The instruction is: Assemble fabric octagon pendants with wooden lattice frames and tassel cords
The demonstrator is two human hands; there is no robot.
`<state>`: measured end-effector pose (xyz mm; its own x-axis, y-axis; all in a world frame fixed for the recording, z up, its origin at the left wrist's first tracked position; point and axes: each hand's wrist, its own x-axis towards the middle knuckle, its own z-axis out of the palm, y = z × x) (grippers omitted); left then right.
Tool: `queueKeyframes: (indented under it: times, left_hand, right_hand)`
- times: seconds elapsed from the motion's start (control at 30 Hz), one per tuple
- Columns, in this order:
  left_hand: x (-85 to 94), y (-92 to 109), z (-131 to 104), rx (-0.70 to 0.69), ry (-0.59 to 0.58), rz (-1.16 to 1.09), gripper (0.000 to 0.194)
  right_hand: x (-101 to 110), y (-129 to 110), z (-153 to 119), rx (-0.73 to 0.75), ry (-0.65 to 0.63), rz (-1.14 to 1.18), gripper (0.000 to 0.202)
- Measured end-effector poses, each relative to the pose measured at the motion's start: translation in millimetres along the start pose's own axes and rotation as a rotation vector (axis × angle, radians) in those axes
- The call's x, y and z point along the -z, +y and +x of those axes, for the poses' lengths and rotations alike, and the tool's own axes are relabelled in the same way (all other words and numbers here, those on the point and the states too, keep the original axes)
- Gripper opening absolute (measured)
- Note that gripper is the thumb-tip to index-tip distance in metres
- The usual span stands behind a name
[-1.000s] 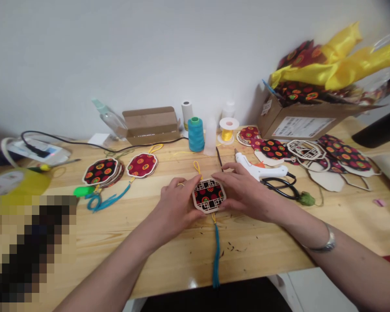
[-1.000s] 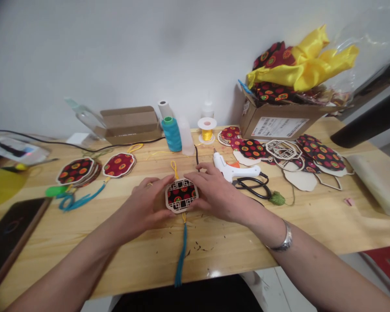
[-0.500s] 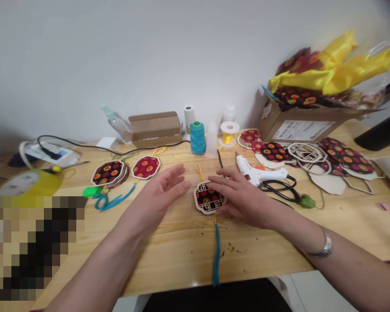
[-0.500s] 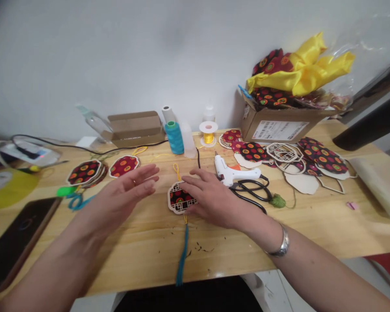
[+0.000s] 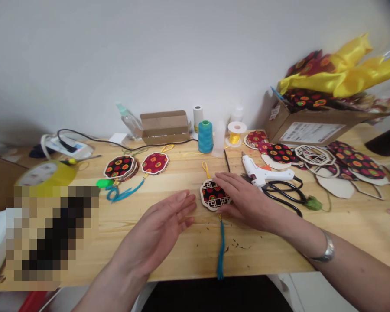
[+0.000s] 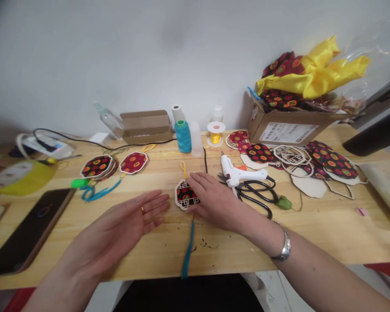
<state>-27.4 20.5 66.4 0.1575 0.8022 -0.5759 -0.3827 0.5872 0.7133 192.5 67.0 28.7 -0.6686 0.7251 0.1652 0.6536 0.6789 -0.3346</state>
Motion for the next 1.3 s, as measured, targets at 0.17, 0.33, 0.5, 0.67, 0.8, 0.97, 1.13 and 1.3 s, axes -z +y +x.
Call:
queueKeyframes:
  times: [0.17, 0.33, 0.5, 0.67, 0.8, 0.97, 1.13, 1.3]
  left_hand:
    - [0.5, -0.5, 1.6, 0.083, -0.014, -0.049, 0.030]
    - [1.2, 0.6, 1.0, 0.119, -0.078, -0.081, 0.028]
    - [4.1, 3.6, 3.3, 0.176, -0.096, -0.131, 0.027]
    - [7.9, 4.9, 6.7, 0.210, -0.120, -0.164, 0.028]
    - [8.9, 5.6, 7.5, 0.212, -0.123, -0.160, 0.028]
    - [8.6, 6.7, 9.0, 0.207, -0.126, -0.149, 0.027]
    - [8.0, 7.4, 7.9, 0.207, -0.125, -0.147, 0.026]
    - [6.6, 8.5, 7.8, 0.208, -0.113, -0.150, 0.026]
  right_hand:
    - [-2.7, 1.4, -0.6, -0.011, 0.006, 0.009, 0.067]
    - [-5.8, 1.8, -0.5, -0.030, 0.001, 0.033, 0.065]
    - [-8.3, 2.1, 0.8, -0.026, -0.004, 0.025, 0.065]
    - [-10.3, 2.9, 1.4, -0.039, -0.010, 0.009, 0.063]
    - [-11.7, 3.9, 1.0, -0.032, 0.005, 0.030, 0.063]
    - [-13.8, 4.0, 0.4, -0.040, 0.008, 0.037, 0.061]
    - [-14.6, 5.1, 0.7, -0.051, 0.011, 0.059, 0.063]
    - [-14.4, 5.9, 0.9, -0.061, 0.009, 0.075, 0.064]
